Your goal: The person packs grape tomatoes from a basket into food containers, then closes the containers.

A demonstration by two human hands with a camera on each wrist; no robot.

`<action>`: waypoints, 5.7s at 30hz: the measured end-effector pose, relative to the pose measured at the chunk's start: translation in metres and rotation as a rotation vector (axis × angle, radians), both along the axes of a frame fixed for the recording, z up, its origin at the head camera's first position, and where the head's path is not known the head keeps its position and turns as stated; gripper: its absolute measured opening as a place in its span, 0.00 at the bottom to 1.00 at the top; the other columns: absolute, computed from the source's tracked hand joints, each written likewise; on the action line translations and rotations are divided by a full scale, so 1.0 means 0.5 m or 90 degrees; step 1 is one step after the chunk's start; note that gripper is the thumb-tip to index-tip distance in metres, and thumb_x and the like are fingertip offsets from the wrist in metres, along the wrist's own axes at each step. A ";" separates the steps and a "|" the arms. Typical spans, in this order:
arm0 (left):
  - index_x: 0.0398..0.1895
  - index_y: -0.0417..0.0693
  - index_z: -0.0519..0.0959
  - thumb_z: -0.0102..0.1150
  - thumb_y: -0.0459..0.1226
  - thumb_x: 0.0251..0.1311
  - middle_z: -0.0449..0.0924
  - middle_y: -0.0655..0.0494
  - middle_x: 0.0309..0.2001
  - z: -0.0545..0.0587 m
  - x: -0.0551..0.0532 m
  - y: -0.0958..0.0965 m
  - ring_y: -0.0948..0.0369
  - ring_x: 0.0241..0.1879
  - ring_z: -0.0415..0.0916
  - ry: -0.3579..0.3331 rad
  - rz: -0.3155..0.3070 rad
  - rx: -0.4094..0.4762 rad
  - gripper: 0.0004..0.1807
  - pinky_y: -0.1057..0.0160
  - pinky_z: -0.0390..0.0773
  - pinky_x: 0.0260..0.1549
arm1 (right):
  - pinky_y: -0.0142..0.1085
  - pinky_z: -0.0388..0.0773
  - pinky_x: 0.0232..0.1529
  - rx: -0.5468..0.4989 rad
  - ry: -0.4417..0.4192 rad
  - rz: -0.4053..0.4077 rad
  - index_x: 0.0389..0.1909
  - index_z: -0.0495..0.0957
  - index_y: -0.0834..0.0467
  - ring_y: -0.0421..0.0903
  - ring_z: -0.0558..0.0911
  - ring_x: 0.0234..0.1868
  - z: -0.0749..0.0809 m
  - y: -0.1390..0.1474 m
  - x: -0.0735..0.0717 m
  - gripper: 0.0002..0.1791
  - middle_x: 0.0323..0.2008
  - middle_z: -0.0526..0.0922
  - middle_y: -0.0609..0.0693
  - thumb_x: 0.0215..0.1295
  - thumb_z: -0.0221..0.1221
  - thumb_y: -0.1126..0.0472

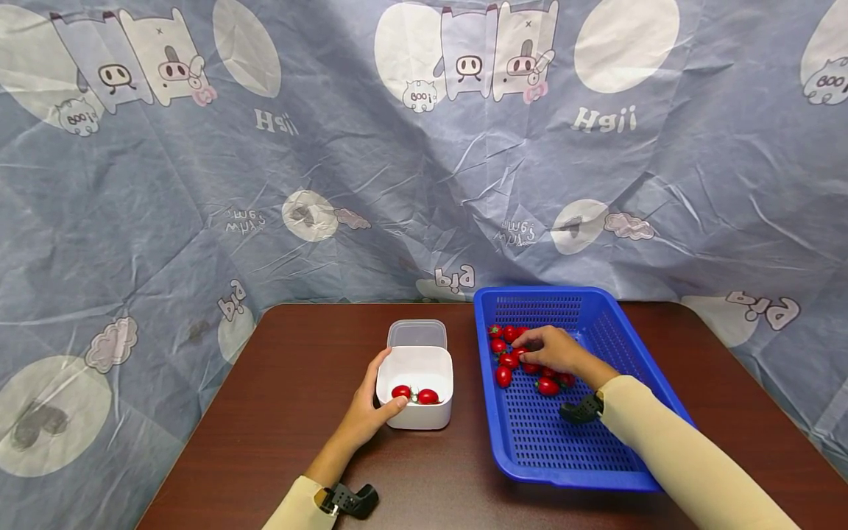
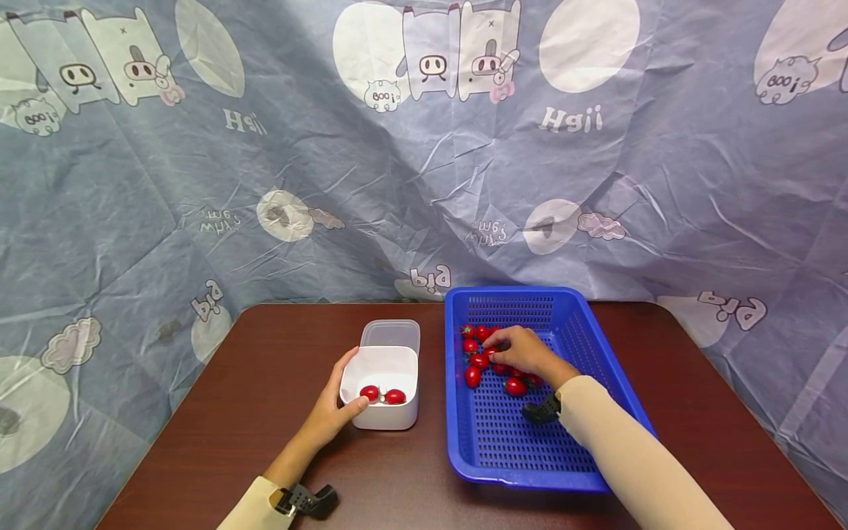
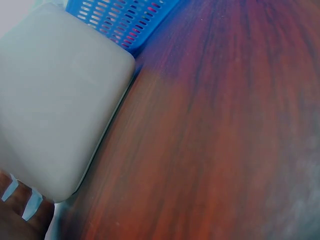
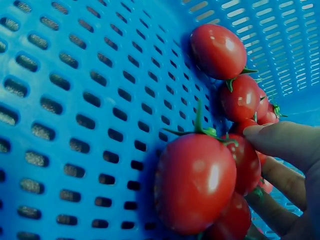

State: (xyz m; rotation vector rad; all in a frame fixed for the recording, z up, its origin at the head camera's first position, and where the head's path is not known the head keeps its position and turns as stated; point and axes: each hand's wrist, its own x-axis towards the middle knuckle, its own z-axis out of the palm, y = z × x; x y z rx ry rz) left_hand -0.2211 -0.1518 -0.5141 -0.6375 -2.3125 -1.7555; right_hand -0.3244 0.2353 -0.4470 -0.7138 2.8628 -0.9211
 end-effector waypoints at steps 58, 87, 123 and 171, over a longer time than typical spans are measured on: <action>0.75 0.52 0.51 0.65 0.40 0.55 0.61 0.43 0.69 0.021 0.012 0.015 0.44 0.63 0.64 0.009 -0.005 0.018 0.47 0.39 0.63 0.58 | 0.49 0.78 0.41 -0.069 0.131 -0.045 0.47 0.83 0.58 0.52 0.85 0.39 0.057 -0.005 0.002 0.16 0.41 0.86 0.54 0.57 0.68 0.60; 0.75 0.64 0.51 0.65 0.43 0.56 0.63 0.51 0.67 0.004 0.000 0.002 0.51 0.59 0.68 -0.007 0.007 0.000 0.45 0.48 0.69 0.55 | 0.36 0.79 0.38 -0.198 0.130 0.057 0.48 0.83 0.55 0.42 0.84 0.36 0.132 -0.139 0.093 0.15 0.39 0.86 0.47 0.59 0.67 0.60; 0.75 0.47 0.50 0.64 0.36 0.56 0.62 0.37 0.66 0.041 0.021 0.008 0.39 0.58 0.67 0.004 -0.019 0.019 0.46 0.40 0.68 0.54 | 0.45 0.79 0.43 -0.249 0.037 0.208 0.49 0.82 0.56 0.41 0.83 0.41 0.088 -0.226 0.119 0.14 0.41 0.86 0.43 0.62 0.65 0.60; 0.75 0.40 0.49 0.64 0.35 0.55 0.60 0.32 0.67 0.066 0.031 0.011 0.35 0.61 0.64 0.001 -0.025 0.010 0.46 0.38 0.65 0.56 | 0.39 0.77 0.47 -0.184 0.052 0.248 0.51 0.82 0.54 0.45 0.83 0.46 0.079 -0.228 0.127 0.19 0.44 0.85 0.42 0.59 0.67 0.55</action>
